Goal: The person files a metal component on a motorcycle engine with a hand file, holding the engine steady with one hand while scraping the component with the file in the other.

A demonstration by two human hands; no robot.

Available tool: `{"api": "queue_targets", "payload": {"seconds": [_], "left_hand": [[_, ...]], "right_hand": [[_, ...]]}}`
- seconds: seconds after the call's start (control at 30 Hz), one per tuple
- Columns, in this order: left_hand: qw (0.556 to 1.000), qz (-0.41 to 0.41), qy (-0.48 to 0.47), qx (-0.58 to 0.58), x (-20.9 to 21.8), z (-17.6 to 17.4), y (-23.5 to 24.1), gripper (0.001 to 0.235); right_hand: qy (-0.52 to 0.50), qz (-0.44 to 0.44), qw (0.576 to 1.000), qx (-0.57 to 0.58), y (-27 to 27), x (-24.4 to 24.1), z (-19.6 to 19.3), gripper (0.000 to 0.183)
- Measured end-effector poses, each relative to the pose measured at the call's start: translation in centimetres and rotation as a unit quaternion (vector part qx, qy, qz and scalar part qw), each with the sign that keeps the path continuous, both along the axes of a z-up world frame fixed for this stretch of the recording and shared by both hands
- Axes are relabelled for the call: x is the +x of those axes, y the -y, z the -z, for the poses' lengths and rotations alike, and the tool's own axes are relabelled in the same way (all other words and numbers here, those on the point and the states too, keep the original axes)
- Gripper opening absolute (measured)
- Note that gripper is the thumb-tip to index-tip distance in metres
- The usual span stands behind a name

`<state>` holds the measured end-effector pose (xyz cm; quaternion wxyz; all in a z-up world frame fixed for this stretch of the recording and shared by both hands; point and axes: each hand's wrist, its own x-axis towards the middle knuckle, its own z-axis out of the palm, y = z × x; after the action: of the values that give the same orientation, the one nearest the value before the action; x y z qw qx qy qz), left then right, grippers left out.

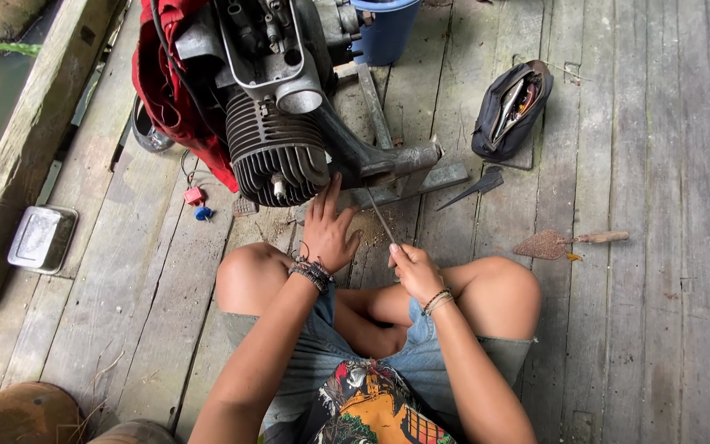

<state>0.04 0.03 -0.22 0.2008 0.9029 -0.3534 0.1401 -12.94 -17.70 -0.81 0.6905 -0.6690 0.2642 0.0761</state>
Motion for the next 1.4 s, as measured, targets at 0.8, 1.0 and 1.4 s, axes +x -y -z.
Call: {"api": "queue_targets", "payload": {"seconds": [0.8,1.0,1.4], "left_hand": [[1.0,0.013,-0.016,-0.007,0.1,-0.5,-0.3,0.05],[1.0,0.012,-0.011,-0.017,0.2,-0.5,-0.5,0.051],[1.0,0.013,-0.003,-0.028,0.0,-0.4,-0.2,0.05]], "right_hand": [[-0.028,-0.158,0.933,-0.322,0.1,1.3,-4.8,0.036],[-0.035,-0.113,0.939,-0.323,-0.2,0.7,-3.5,0.031],[-0.054,-0.088,0.931,-0.349,0.3,-0.2,-3.2,0.035]]}}
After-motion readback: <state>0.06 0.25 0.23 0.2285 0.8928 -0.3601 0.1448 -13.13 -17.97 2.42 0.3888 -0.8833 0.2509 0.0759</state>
